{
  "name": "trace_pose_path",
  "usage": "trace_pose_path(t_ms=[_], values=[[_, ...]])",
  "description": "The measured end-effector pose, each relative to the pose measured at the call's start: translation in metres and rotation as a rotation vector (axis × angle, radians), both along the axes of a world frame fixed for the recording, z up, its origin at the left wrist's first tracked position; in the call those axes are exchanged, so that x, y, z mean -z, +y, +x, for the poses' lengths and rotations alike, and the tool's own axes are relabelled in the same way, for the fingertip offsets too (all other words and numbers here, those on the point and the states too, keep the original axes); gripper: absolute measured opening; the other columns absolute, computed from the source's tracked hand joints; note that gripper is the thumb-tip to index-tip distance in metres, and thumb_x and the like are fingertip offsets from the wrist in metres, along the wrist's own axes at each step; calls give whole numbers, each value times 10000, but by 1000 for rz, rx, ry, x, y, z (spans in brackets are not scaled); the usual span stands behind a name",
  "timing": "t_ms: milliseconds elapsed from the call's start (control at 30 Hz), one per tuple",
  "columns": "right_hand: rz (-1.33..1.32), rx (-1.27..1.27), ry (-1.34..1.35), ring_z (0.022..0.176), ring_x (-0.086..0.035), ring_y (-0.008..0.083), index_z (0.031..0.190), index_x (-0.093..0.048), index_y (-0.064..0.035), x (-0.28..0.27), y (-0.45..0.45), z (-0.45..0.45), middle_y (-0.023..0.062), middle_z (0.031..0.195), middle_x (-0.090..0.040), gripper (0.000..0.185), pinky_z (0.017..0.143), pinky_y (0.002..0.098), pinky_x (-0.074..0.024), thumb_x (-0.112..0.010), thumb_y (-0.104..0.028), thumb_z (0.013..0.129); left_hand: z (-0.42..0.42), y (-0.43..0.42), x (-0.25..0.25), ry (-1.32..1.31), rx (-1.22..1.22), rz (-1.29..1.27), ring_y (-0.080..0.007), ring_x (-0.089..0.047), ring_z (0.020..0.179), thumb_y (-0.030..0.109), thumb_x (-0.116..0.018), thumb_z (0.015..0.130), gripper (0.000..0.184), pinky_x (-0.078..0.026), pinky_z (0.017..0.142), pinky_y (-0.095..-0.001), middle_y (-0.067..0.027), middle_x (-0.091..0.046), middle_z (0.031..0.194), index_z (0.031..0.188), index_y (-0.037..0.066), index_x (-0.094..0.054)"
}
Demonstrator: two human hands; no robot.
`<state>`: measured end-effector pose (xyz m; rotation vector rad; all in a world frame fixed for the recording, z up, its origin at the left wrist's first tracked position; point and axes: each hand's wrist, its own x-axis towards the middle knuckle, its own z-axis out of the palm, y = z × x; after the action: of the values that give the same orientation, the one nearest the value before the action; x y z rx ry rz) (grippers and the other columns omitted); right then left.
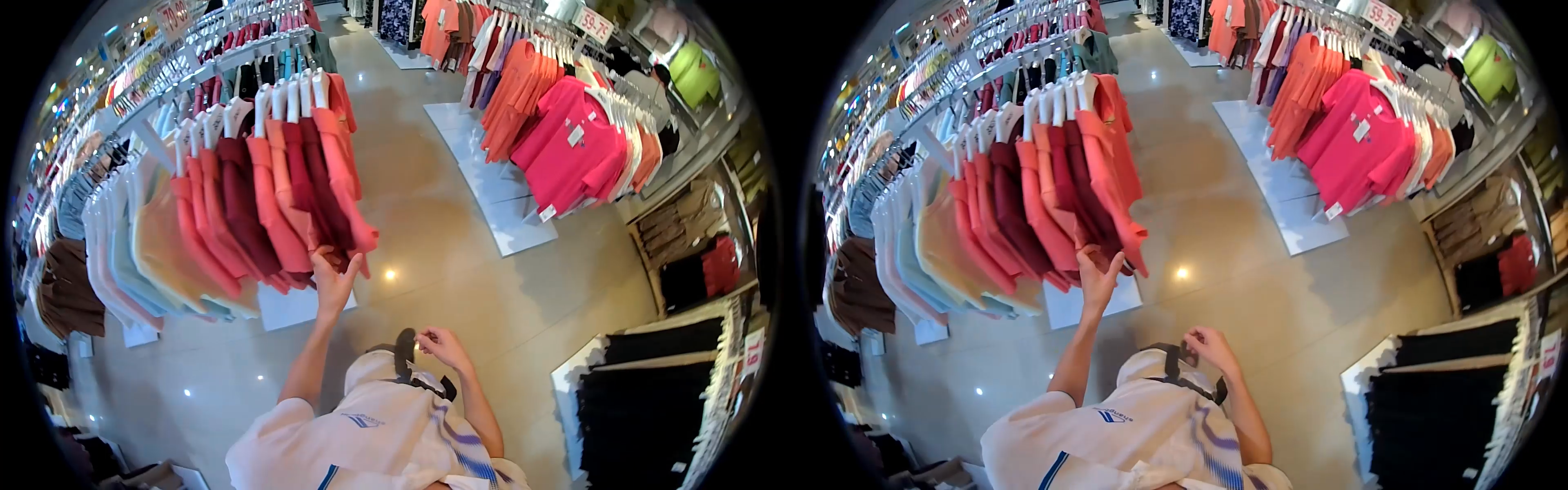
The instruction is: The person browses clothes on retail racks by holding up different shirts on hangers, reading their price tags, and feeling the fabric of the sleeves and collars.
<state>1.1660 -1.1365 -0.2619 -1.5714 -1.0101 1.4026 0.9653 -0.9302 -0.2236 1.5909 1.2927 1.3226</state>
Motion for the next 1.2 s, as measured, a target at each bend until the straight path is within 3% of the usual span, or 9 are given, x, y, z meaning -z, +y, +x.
trace_pose_path(t_ms=[67, 267, 333, 367, 533, 667, 733, 967, 1200], values=[[-6, -74, -25, 667, -575, 85, 951, -620, 8, -6, 19, 35, 31, 757, -617, 195, 622, 221, -483, -577, -181, 928, 28, 8, -7, -93, -100, -46, -201, -467, 837, 313, -812, 719, 654, -422, 742, -327, -111, -478, 960, 1104, -54, -432], [-19, -172, -39, 651, -565, 83, 931, -618, 13, 13, 76, 106, 28, 731, -607, 202, 612, 226, -475, -570, -183, 931, 45, 40, 14, 22, -231, -45, -243, -507, 784, 169, -706, 812, 322, -431, 718, -360, -109, -550, 811, 973, -24, -505], [-10, -272, -28, 644, -560, 82, 928, -617, 10, 19, 103, 116, 24, 718, -604, 198, 603, 227, -469, -571, -182, 929, 46, 44, 5, 93, -182, 59, -117, -472, 443, 78, -548, 898, 146, -420, 361, -257, -85, -530, 781, 990, -10, -478], [-6, -352, -29, 638, -555, 80, 926, -617, 8, 23, 116, 122, 20, 705, -601, 194, 594, 228, -462, -571, -181, 927, 56, 33, -12, -198, -172, -106, -138, -493, 547, 46, -490, 906, 79, -436, 470, -248, -93, -530, 805, 967, -2, -472], [49, -577, -8, 629, -553, 84, 900, -615, 1, 35, 183, 153, 23, 690, -600, 189, 582, 232, -454, -570, -181, 924, 69, 31, -14, -2, -367, -16, -219, -474, 671, 30, -461, 915, 74, -424, 642, -297, -165, -520, 737, 960, -28, -471], [57, -734, -7, 624, -562, 89, 882, -618, -1, 12, 239, 186, 35, 691, -613, 204, 572, 240, -460, -580, -198, 920, 84, 37, 7, 64, -626, 46, -213, -420, 700, 67, -459, 938, 95, -403, 669, -312, -127, -469, 723, 919, -27, -459], [62, -824, -40, 622, -568, 91, 889, -621, -3, 10, 265, 209, 35, 688, -615, 209, 572, 243, -464, -584, -207, 918, 97, 42, 9, 21, -757, 83, -141, -391, 778, 91, -464, 961, 112, -366, 732, -251, -51, -420, 793, 900, -3, -458], [110, -1043, -151, 609, -610, 115, 879, -635, 2, 3, 341, 282, 55, 676, -646, 222, 586, 267, -487, -598, -217, 896, 103, 48, 29, 92, -1060, 21, -107, -364, 662, 206, -530, 963, 223, -336, 592, -264, 8, -419, 719, 843, 24, -487], [168, -1230, -98, 603, -608, 116, 884, -637, -4, -2, 418, 291, 56, 670, -642, 220, 585, 267, -486, -599, -219, 896, 117, 44, 21, 10, -1170, 4, -63, -350, 599, 179, -506, 969, 194, -321, 514, -243, 17, -447, 698, 858, 21, -511]])
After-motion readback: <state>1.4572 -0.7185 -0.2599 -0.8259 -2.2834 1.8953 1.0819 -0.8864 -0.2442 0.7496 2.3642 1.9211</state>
